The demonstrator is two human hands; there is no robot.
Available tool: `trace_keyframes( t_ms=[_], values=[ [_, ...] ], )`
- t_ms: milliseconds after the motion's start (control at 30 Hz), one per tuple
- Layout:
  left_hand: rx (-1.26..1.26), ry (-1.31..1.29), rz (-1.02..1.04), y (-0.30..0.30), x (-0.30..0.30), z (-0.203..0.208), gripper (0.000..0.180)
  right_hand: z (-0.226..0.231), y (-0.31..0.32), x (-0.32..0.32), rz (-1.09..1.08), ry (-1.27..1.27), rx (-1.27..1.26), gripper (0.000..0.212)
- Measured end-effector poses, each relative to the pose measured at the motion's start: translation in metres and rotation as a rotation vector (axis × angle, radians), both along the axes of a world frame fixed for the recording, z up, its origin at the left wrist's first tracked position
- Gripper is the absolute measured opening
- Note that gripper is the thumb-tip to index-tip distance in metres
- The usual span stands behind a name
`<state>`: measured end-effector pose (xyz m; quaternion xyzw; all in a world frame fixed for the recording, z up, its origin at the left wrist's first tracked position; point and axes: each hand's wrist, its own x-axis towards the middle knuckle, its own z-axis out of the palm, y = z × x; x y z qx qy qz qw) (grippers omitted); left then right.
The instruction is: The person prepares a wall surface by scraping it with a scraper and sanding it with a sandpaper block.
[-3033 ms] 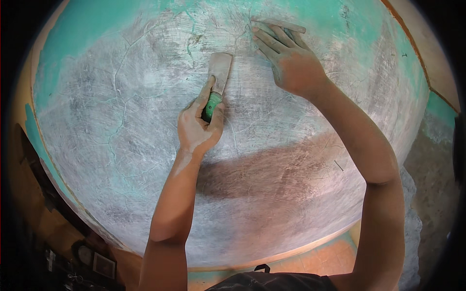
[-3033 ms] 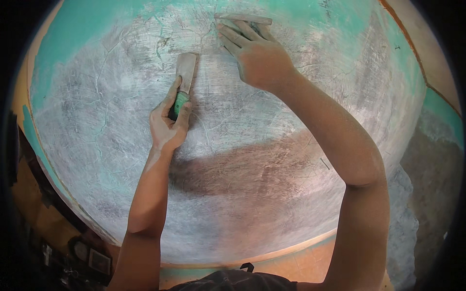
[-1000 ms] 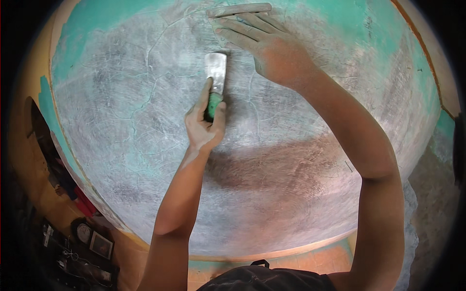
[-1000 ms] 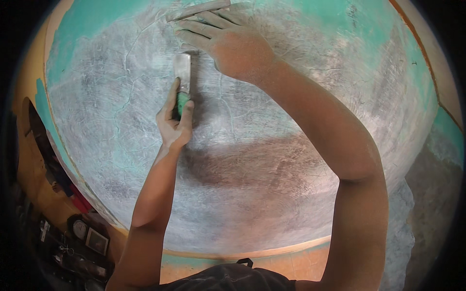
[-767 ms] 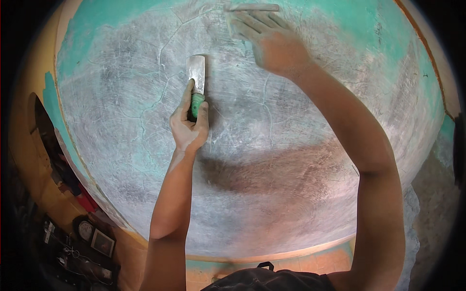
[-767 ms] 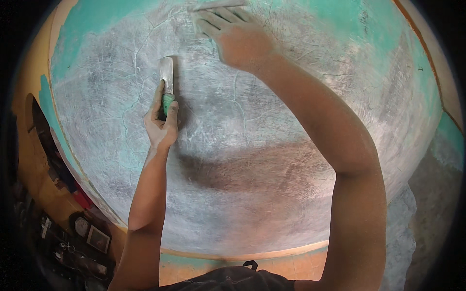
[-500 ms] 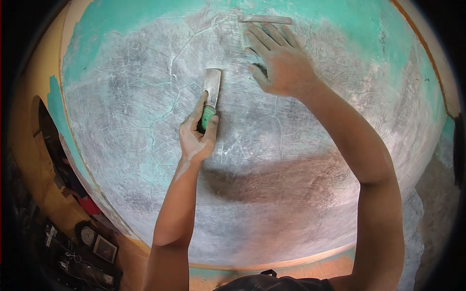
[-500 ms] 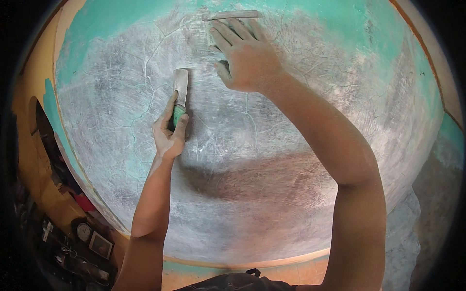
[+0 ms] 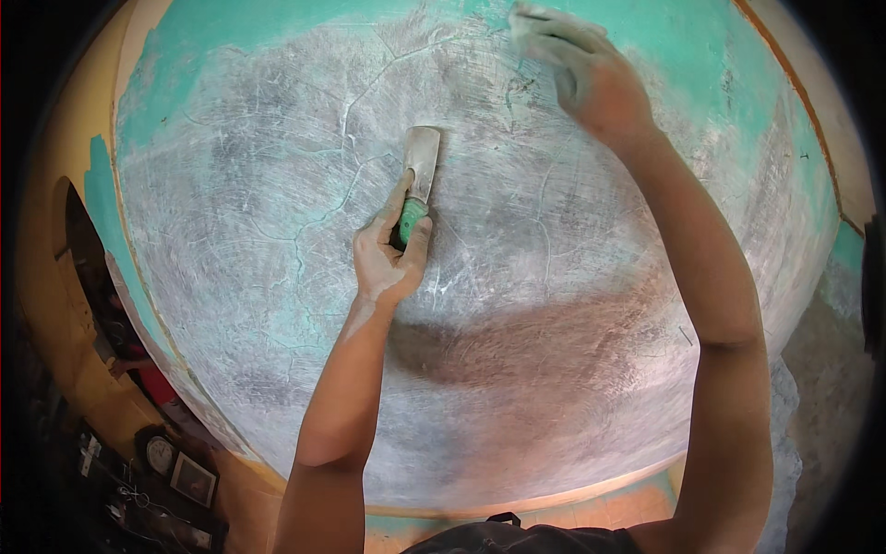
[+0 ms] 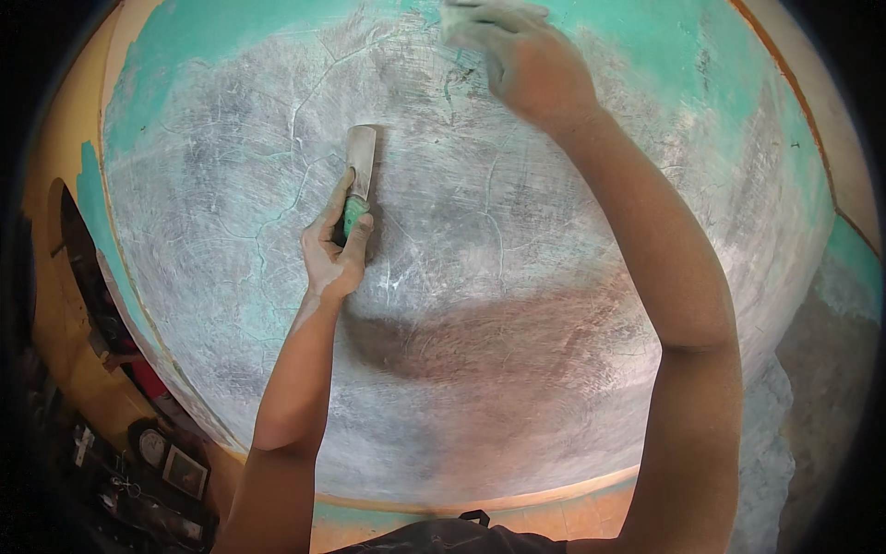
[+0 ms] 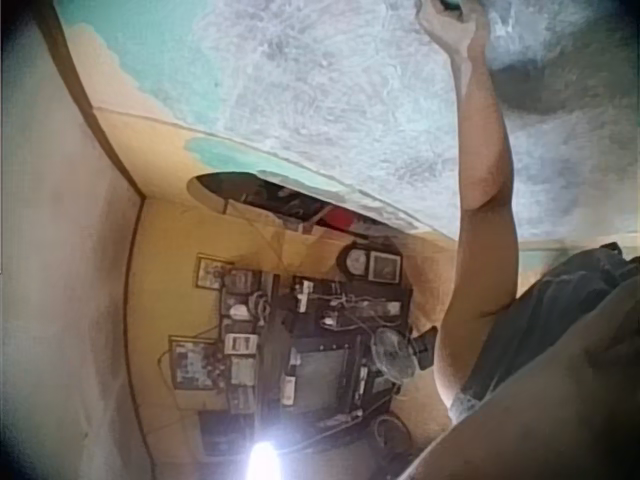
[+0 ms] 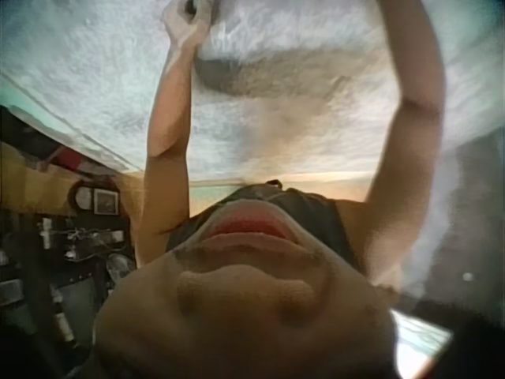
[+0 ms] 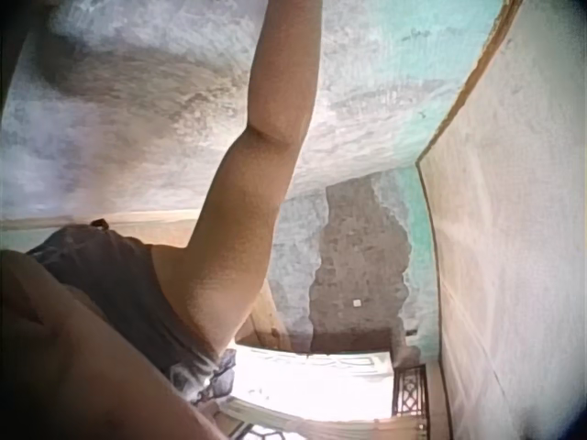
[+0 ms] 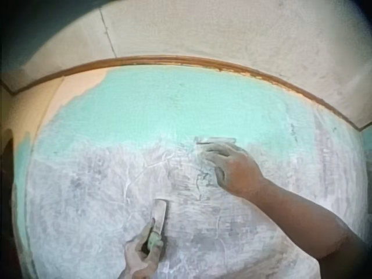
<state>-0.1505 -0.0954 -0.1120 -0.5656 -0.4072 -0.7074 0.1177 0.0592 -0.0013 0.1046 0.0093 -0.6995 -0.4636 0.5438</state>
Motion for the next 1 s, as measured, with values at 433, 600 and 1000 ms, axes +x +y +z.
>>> trace_keyframes(
  t_ms=[433, 600, 1000],
  values=[
    [0.120, 0.078, 0.113, 0.009, -0.004, -0.001, 0.051, -0.021, 0.029, 0.014, -0.254, -0.032, -0.060, 0.046],
    [0.155, 0.105, 0.120, 0.009, -0.005, -0.002, 0.052, -0.008, 0.029, 0.024, -0.187, -0.167, -0.075, 0.044],
    [0.058, 0.041, -0.072, 0.005, 0.001, 0.012, 0.052, -0.017, 0.036, 0.005, -0.379, 0.058, -0.097, 0.059]
  ],
)
